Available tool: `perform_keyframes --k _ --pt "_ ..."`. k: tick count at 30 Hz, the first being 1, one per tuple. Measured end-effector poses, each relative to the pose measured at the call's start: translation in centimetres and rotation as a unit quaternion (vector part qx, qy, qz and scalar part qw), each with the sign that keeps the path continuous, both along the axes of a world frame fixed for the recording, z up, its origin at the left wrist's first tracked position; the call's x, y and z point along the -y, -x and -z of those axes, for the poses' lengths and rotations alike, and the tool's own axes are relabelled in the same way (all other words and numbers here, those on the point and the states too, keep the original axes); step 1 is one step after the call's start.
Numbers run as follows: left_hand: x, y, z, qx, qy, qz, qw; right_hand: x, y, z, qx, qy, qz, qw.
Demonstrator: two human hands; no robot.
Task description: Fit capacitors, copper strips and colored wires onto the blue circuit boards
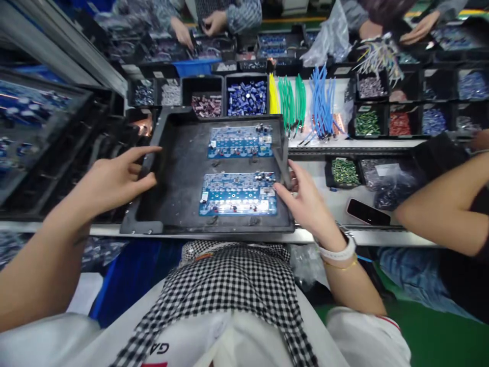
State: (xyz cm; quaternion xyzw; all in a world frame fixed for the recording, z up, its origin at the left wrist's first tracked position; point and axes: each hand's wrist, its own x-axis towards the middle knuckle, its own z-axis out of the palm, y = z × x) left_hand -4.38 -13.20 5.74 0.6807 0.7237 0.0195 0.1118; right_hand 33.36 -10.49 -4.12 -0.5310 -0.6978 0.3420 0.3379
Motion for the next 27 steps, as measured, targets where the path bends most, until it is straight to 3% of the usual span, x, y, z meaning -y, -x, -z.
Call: perform_keyframes --k 5,11,16,20,23,25,27 --pt "0.2 4.4 1.9 -0.012 0.03 0.007 0.999 0.5 4.8 3.1 0.02 -0.006 -0.01 1.0" --pt "-1.0 5.7 3.3 -0.001 0.056 0.032 0.998 1.0 6.0 4.5 0.031 0.024 0.005 0.999" --pt "-1.3 6.1 3.4 -0.004 0.077 0.028 0.997 0.8 6.2 5.3 0.044 0.043 -0.001 0.998" --pt "-1.7 6.7 2.2 0.026 0.13 0.046 0.99 0.7 6.4 5.9 0.045 0.05 0.008 0.998" --pt "-4.1 5.4 0.1 -0.075 0.106 -0.011 0.991 0.7 6.8 6.0 0.071 0.039 0.008 0.997" --pt "-7.6 3.1 -1.2 -0.155 0.039 -0.025 0.987 0.9 7.1 5.6 0.104 0.027 -0.005 0.994" --pt "-12.7 -0.1 -1.5 -0.144 -0.025 0.051 0.988 1.2 7.0 5.0 0.128 0.025 -0.018 0.991"
